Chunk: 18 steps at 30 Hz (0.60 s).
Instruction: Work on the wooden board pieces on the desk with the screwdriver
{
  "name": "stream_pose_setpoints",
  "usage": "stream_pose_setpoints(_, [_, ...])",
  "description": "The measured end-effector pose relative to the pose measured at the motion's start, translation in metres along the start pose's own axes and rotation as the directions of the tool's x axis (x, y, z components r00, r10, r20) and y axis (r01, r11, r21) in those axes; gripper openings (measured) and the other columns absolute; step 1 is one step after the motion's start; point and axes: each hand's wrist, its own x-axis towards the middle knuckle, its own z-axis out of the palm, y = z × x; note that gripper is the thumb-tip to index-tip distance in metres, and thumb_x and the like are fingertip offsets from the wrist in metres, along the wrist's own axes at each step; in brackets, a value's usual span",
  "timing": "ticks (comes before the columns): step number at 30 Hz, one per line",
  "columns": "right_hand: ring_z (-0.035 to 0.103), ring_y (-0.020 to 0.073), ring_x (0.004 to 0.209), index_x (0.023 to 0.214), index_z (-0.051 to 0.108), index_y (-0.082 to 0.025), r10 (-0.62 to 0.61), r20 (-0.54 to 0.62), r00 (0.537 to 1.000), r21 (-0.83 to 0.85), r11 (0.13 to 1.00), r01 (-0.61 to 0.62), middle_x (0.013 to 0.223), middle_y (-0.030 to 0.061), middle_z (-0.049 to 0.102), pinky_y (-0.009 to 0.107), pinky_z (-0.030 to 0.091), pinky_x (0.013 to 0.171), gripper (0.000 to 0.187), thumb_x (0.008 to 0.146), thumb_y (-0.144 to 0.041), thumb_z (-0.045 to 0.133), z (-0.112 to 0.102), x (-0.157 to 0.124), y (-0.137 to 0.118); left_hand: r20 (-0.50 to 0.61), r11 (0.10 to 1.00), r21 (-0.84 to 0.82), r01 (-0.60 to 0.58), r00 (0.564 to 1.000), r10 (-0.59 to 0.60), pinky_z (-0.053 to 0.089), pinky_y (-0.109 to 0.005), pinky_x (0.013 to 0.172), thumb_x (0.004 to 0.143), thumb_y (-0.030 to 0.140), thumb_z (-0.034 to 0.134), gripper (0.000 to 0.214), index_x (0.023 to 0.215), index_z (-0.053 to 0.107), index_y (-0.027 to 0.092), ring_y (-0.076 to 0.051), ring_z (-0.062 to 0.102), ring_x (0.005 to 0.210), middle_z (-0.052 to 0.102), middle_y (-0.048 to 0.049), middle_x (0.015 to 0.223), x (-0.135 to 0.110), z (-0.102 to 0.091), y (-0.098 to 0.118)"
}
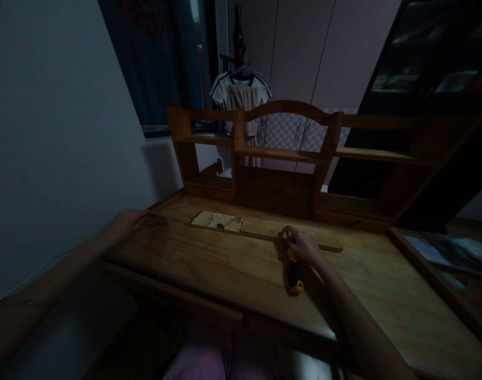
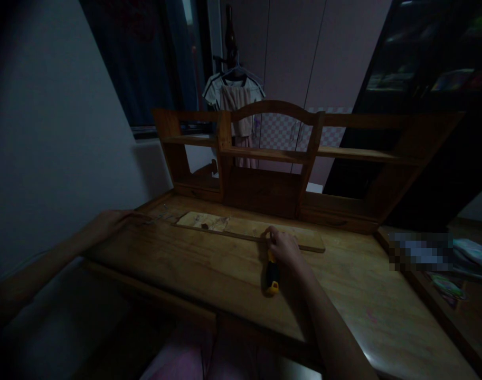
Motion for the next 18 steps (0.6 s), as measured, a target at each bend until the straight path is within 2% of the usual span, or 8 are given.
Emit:
stream_pose_setpoints(2, [0.063,0.0210,0.079,0.128,0.064,-0.026,0.001,0.000,1.000,-0.003,1.000,-0.001,0.085,0.0032,0.072,0.029,0.030,0.067,0.033,0.097,-0.025,0.053,0.000,0.000,0.001,0.033,1.000,0.013,0.024,0.999,-0.024,0.045,-0.029,0.101,0.102,0.050,0.034,0.050,0.120,0.070,0.020,-0.022,0.067,0.109,0.076,-0.0016,0.121,0.006,0.000,-0.004])
stream_pose_setpoints(6, [0.063,0.0210,0.079,0.128,0.064,-0.025,0.006,0.003,1.000,-0.005,1.000,-0.006,0.085,0.0032,0.072,0.028,0.029,0.066,0.033,0.097,-0.026,0.053,0.001,0.000,0.001,0.021,0.997,0.058,0.043,0.999,-0.045,0.043,-0.032,0.104,0.102,0.057,0.029,0.060,0.124,0.067,0.015,-0.025,0.064,0.113,0.073,-0.0096,0.128,0.011,0.003,-0.012])
stream_pose_setpoints(12, [0.064,0.0217,0.080,0.127,0.065,-0.024,-0.004,-0.002,1.000,0.002,1.000,0.004,0.088,0.0046,0.073,0.028,0.030,0.067,0.033,0.097,-0.027,0.053,0.000,0.000,-0.001,0.034,1.000,0.024,-0.020,0.999,0.019,0.044,-0.032,0.103,0.100,0.077,0.021,0.077,0.119,0.068,0.019,-0.025,0.065,0.111,0.075,-0.0067,0.122,0.007,0.012,-0.006])
stream_pose_setpoints(18, [0.064,0.0207,0.078,0.126,0.066,-0.025,0.009,-0.002,1.000,0.006,1.000,-0.009,0.086,0.0034,0.072,0.028,0.030,0.067,0.031,0.097,-0.027,0.054,0.000,0.001,-0.002,0.071,0.998,0.033,-0.051,0.996,0.049,0.043,-0.034,0.103,0.104,0.069,0.021,0.075,0.123,0.068,0.013,-0.027,0.064,0.113,0.072,-0.0134,0.128,0.005,0.014,0.005])
